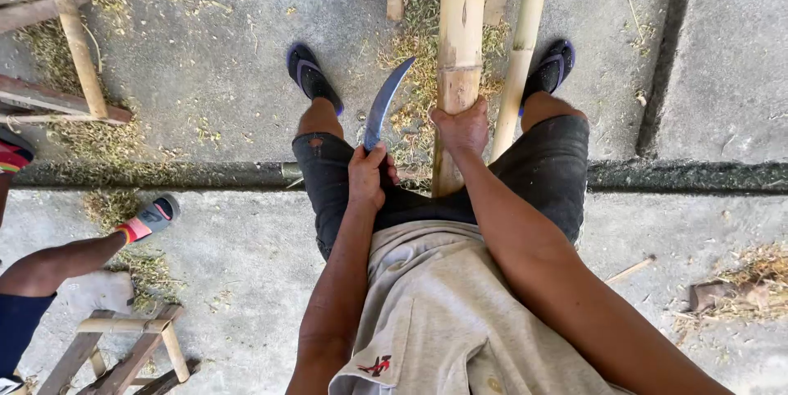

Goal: Shaving a bamboo pole using a billhook knife.

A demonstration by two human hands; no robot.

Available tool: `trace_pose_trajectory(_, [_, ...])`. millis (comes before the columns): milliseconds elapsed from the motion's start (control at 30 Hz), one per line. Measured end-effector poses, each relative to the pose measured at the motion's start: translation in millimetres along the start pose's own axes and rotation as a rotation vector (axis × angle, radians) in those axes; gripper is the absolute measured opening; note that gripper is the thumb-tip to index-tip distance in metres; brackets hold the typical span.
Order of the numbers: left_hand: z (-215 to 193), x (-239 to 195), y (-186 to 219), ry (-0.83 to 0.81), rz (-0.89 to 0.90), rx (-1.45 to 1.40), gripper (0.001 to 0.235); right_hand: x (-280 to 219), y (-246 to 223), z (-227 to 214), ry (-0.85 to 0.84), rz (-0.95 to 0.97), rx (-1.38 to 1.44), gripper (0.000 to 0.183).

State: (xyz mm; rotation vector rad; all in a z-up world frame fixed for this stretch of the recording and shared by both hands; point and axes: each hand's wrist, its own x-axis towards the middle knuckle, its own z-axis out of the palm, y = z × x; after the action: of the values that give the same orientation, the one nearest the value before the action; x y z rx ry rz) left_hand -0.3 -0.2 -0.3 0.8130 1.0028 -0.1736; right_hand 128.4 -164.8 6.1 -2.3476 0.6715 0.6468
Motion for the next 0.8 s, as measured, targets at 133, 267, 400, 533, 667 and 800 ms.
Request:
trace_pose_trajectory(133, [2,4,1,0.028,-0.035,-0.012,0.02,-1,-12,-5,-0.059,0.044,-0.003,0.106])
trace_pose_trajectory(267, [1,11,-8,0.008,-0.051,-0.027,0.022,2,-2,1,-0.048,0.034,-0.032,0.103])
trace_pose_trajectory(400, [5,14,-9,0.018,-0.083,0.003,0.02,4,0,2,-0.06,0.052,0.016,0.114])
trace_pose_trajectory(533, [9,22,-10,0.016,-0.055,0.022,0.019,4,-3,1,-0.004,0.014,-0.023,0.119])
trace_pose_trajectory(667, [12,27,-9,-0.002,-0.083,-0.015,0.02,-2,-11,-5,-0.023,0.054,-0.042,0.107])
trace_pose_trajectory(800, [15,30,-8,0.0,-0.102,-0.026,0.018,-11,-14,-9,0.004,0.008,0.01,0.091])
